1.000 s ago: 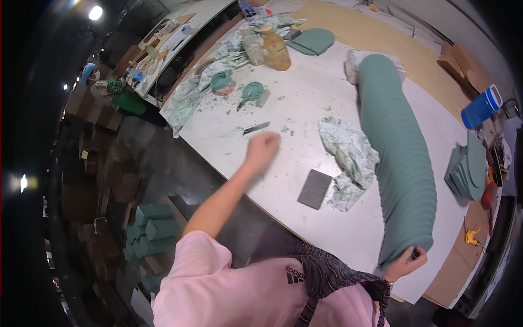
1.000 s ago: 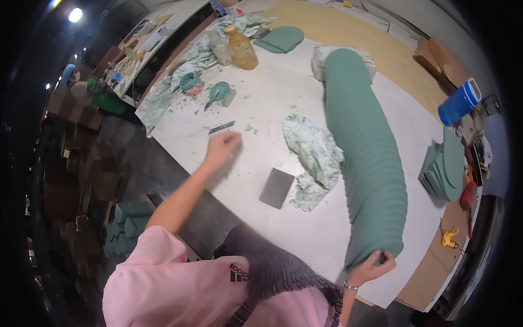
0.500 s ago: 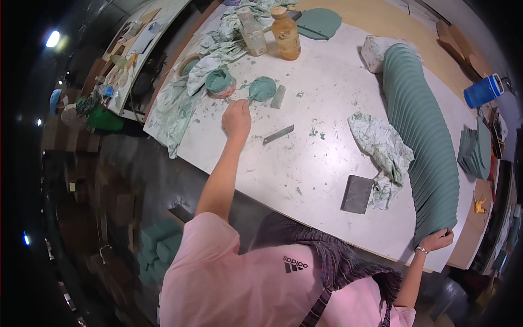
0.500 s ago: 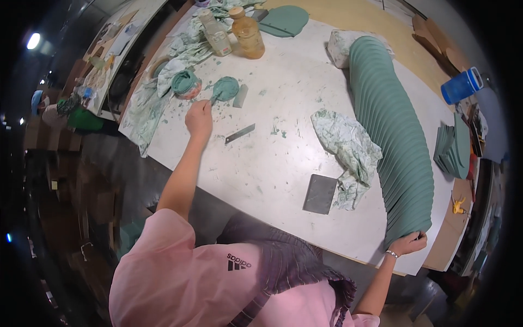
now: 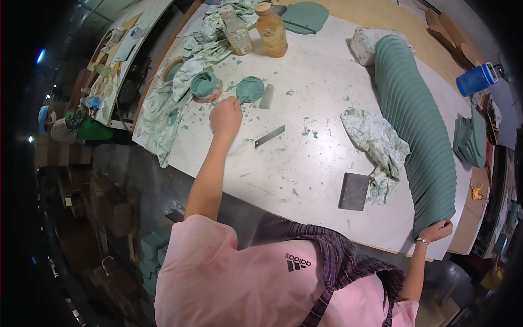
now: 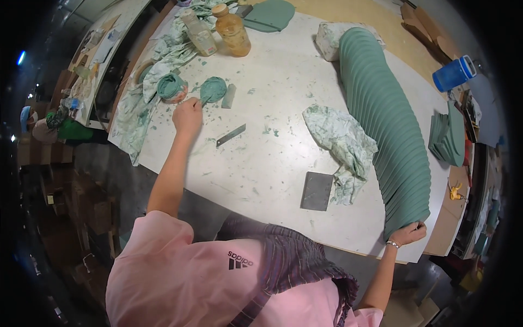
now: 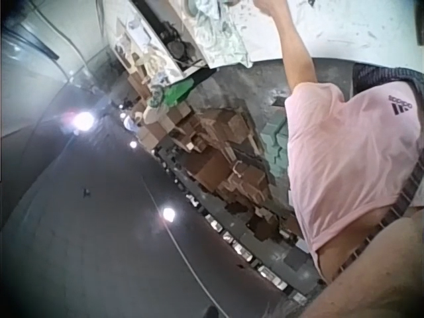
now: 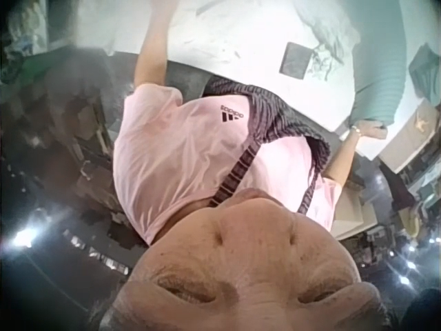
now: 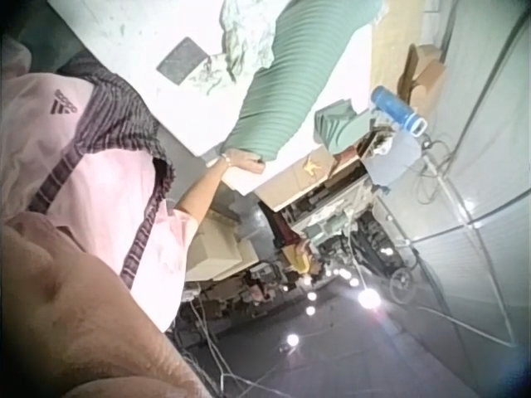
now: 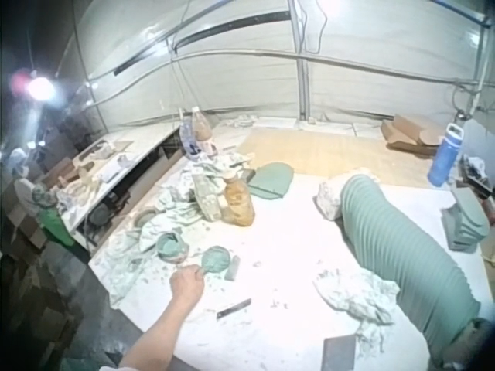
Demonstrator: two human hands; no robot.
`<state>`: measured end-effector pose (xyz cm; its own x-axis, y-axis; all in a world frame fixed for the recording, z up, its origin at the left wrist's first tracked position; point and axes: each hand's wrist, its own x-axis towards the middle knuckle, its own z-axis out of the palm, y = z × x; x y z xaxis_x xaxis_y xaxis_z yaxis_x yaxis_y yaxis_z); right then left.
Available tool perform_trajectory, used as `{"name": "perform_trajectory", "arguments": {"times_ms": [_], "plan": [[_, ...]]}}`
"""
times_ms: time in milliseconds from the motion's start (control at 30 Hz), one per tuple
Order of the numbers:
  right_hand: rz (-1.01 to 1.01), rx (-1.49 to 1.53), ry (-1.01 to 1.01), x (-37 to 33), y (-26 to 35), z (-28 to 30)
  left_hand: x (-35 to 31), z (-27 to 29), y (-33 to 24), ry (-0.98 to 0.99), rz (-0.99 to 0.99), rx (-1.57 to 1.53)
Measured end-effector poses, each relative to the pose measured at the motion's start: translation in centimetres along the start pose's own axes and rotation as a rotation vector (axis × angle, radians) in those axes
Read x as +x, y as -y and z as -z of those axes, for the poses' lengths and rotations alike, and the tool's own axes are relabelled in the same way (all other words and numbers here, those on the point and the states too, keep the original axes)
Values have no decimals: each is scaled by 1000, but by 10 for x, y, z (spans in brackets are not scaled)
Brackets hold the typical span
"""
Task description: The person cleans and sands a stack of green foam pads using a cloth and a sanding block. They wipe the edges of the stack with the cloth, remove excess material from the edges by hand, and then use the sanding block to smooth the surface of the stacked pads.
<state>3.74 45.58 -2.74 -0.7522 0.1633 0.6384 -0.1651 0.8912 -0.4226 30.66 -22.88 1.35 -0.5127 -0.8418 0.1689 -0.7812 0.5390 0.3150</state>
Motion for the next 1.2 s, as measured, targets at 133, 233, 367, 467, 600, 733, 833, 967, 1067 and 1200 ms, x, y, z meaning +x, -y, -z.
{"name": "perform_trajectory", "arguments": {"times_ms": [133, 233, 367, 467, 600, 733, 833, 967, 1067, 1200], "plan": [[3, -20, 8, 0, 0, -1, 1, -3, 6, -4, 37, -42], [-4, -7, 12, -1, 6, -2, 0, -6, 13, -39, 63, -38], [-39, 1, 14, 0, 5, 3, 0, -9, 8, -10, 116, -269], [45, -9, -27, 2, -24, 5, 5, -29, 21, -123, 26, -390], [-24, 61, -22, -5, 2, -6, -7, -11, -1, 173, 464, -1201], [-31, 106, -10, 2, 31, -1, -25, 6, -44, 329, 418, -1457], [-50, 127, -5, 5, 34, 6, -43, 2, -93, 478, 350, -1567], [-51, 161, 13, 4, 34, 15, -89, 6, -203, 775, 156, -1661], [-98, 223, 65, -1, 33, 15, -127, 3, -270, 896, 140, -1711], [-189, 379, 228, 12, 34, 33, -166, -6, -342, 967, 128, -1660]]}}
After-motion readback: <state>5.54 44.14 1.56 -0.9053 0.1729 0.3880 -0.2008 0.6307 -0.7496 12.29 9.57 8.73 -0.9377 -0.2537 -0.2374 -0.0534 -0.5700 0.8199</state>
